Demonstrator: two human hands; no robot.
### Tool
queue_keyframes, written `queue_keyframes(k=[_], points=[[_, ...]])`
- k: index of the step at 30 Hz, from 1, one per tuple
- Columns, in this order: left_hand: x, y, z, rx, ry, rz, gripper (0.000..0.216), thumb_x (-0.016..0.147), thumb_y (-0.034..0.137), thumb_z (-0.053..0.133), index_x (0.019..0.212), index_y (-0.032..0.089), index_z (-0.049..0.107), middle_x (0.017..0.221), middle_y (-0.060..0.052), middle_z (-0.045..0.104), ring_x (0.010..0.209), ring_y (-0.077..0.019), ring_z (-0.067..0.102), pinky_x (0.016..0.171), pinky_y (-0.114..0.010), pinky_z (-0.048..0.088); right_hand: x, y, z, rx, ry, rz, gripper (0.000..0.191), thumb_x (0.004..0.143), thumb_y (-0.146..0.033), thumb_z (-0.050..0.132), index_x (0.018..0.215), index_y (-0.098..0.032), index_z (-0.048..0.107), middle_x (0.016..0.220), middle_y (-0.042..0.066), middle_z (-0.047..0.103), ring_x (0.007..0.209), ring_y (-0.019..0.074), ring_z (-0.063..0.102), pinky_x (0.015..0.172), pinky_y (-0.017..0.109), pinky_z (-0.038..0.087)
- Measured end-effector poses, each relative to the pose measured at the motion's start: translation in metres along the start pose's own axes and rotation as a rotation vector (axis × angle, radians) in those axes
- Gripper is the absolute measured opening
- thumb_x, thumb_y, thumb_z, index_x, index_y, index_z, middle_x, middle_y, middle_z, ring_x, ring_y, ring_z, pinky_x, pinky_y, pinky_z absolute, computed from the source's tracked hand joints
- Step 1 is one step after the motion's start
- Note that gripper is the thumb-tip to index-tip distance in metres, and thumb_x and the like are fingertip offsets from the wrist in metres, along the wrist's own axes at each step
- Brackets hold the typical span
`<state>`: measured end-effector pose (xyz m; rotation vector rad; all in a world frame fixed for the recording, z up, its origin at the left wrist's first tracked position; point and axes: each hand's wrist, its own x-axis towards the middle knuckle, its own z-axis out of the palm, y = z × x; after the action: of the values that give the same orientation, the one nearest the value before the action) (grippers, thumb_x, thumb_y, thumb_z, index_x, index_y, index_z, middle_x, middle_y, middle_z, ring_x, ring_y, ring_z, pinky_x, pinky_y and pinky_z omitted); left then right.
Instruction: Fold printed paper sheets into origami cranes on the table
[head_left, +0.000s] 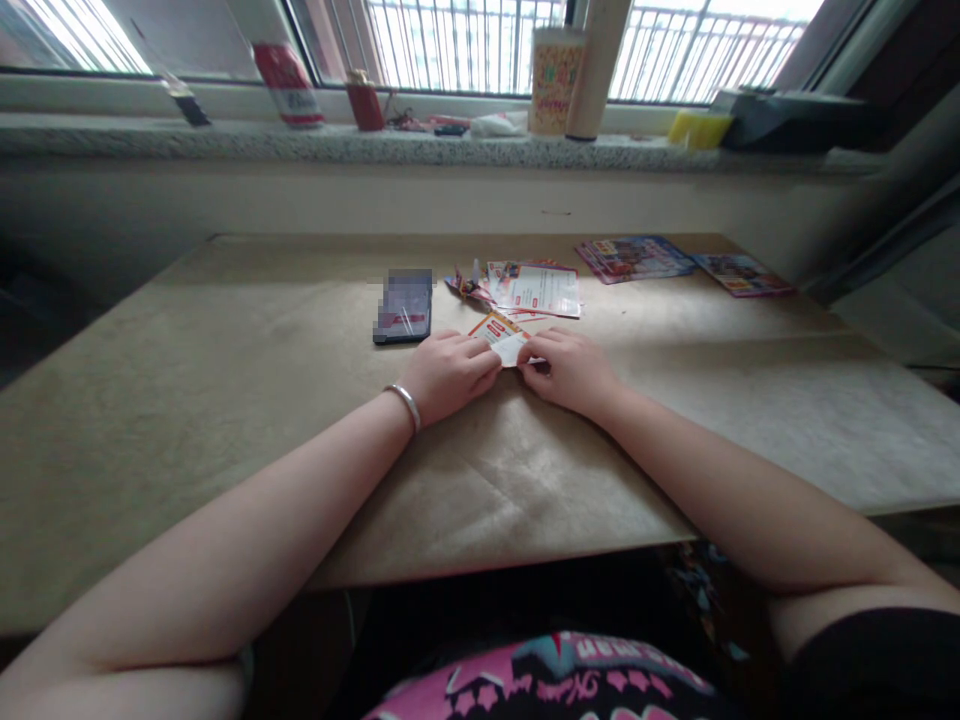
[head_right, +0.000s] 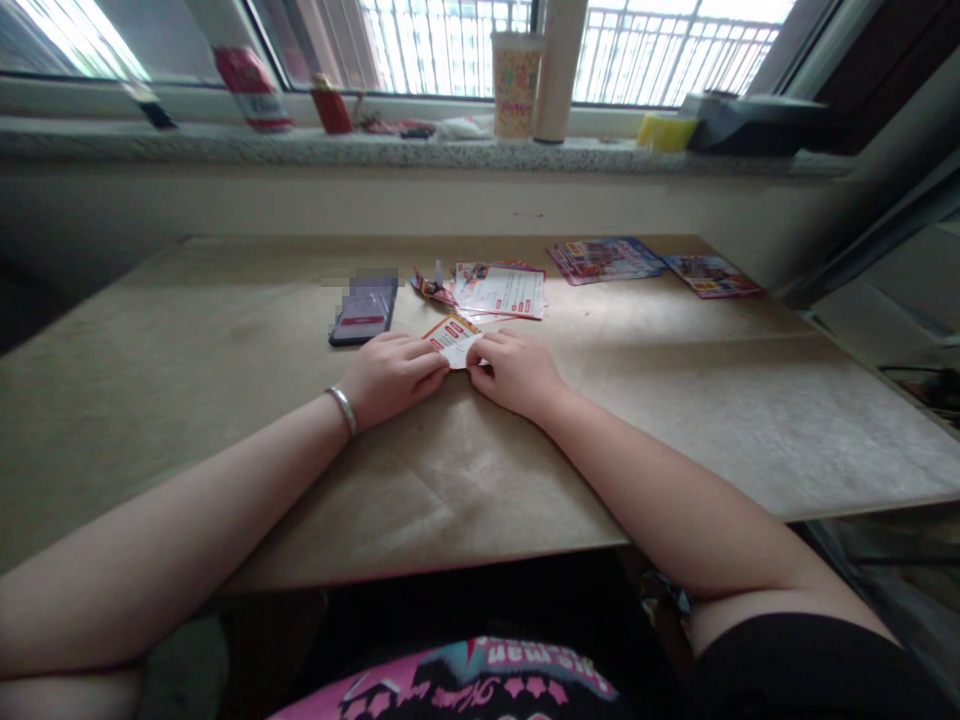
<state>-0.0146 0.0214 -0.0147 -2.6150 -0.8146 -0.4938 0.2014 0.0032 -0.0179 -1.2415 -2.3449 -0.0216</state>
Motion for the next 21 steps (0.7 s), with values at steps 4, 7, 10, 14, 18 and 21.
queue_keyframes(k=[4,7,10,14,18,21], points=[[-0.001,0.000,0.004,-0.104,0.040,-0.051,0.030,0.096,0.037,0.043,0.088,0.021,0.067,0.086,-0.004,0.068,0.075,-0.0146,0.062,0.069,-0.028,0.043,0.001,-0.004,0.001,0.048,-0.009,-0.006,0.011,0.081,-0.023,0.053,0.082,-0.021,0.064,0.087,0.004,0.067,0.084,0.0183,0.057,0.073,0.028,0.040],[0.000,0.000,0.003,-0.134,0.028,-0.039,0.031,0.095,0.039,0.045,0.084,0.020,0.066,0.084,-0.003,0.068,0.074,-0.0146,0.061,0.068,-0.028,0.041,0.002,-0.007,0.002,0.062,-0.022,-0.015,0.009,0.080,-0.022,0.054,0.080,-0.021,0.063,0.085,0.004,0.066,0.082,0.0178,0.057,0.071,0.028,0.040],[0.001,0.002,0.001,-0.135,0.028,-0.031,0.031,0.096,0.036,0.044,0.080,0.019,0.065,0.081,-0.003,0.068,0.073,-0.0143,0.061,0.068,-0.028,0.041,0.003,-0.006,0.001,0.063,-0.028,-0.034,0.009,0.079,-0.021,0.053,0.079,-0.021,0.061,0.085,0.004,0.065,0.082,0.0177,0.056,0.070,0.028,0.039],[0.000,0.004,0.000,-0.119,0.052,-0.048,0.032,0.096,0.036,0.043,0.080,0.019,0.065,0.081,-0.003,0.068,0.073,-0.0143,0.061,0.070,-0.029,0.042,0.002,-0.001,-0.001,0.061,-0.027,-0.073,0.009,0.080,-0.021,0.052,0.078,-0.020,0.061,0.088,0.004,0.064,0.082,0.0174,0.055,0.071,0.027,0.039],[-0.002,0.003,0.000,-0.110,0.060,-0.047,0.031,0.095,0.035,0.044,0.078,0.019,0.064,0.080,-0.002,0.067,0.072,-0.0140,0.061,0.070,-0.029,0.041,0.001,0.008,-0.003,0.076,-0.059,-0.056,0.008,0.078,-0.020,0.052,0.076,-0.020,0.060,0.086,0.004,0.062,0.082,0.0171,0.055,0.071,0.027,0.040],[-0.003,0.002,0.000,-0.125,0.063,-0.046,0.029,0.095,0.034,0.045,0.078,0.019,0.064,0.079,-0.002,0.067,0.072,-0.0135,0.061,0.069,-0.028,0.041,0.000,0.013,-0.004,0.085,-0.077,-0.028,0.007,0.076,-0.018,0.054,0.074,-0.020,0.060,0.084,0.004,0.061,0.079,0.0162,0.055,0.068,0.026,0.040]])
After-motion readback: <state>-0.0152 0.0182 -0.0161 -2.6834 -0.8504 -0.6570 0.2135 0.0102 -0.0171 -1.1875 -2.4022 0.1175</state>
